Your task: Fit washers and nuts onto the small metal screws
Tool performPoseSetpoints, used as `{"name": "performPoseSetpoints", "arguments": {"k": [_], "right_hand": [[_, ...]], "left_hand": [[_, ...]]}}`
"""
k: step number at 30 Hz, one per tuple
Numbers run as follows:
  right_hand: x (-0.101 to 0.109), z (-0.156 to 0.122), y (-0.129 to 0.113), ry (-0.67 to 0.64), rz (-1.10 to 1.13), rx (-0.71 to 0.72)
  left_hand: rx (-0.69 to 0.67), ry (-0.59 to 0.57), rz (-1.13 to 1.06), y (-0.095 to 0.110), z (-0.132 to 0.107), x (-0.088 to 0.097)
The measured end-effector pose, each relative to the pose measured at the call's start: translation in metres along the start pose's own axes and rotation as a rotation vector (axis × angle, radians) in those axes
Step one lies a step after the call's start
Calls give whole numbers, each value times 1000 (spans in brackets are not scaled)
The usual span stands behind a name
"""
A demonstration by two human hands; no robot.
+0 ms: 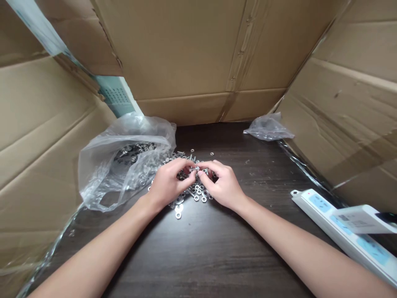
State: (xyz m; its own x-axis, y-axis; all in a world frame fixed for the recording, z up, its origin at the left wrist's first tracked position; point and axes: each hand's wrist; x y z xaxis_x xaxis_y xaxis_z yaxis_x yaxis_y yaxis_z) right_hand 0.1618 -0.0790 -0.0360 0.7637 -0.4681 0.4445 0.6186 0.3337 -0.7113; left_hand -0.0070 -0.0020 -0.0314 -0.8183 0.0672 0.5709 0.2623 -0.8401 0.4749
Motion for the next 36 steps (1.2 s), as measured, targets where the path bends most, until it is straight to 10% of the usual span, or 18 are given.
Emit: {"name": "performPoseSetpoints", "arguments": {"k": [36], "right_hand": [[0, -1, 0, -14, -7, 1]], "left_hand": [[-40, -16, 28, 2, -1, 1]]}}
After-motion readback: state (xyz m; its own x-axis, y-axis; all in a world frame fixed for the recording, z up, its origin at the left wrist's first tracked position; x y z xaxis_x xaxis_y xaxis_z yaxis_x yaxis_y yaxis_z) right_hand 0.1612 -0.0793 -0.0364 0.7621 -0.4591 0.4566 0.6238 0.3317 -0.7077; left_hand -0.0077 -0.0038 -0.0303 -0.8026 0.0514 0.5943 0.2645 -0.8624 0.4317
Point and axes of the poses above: each hand's wrist, its own z-axis towards the middle knuckle, its own x-axis out of the back of the hand, y = z × x, and after that the axes turned 6 degrees about y, right-handed
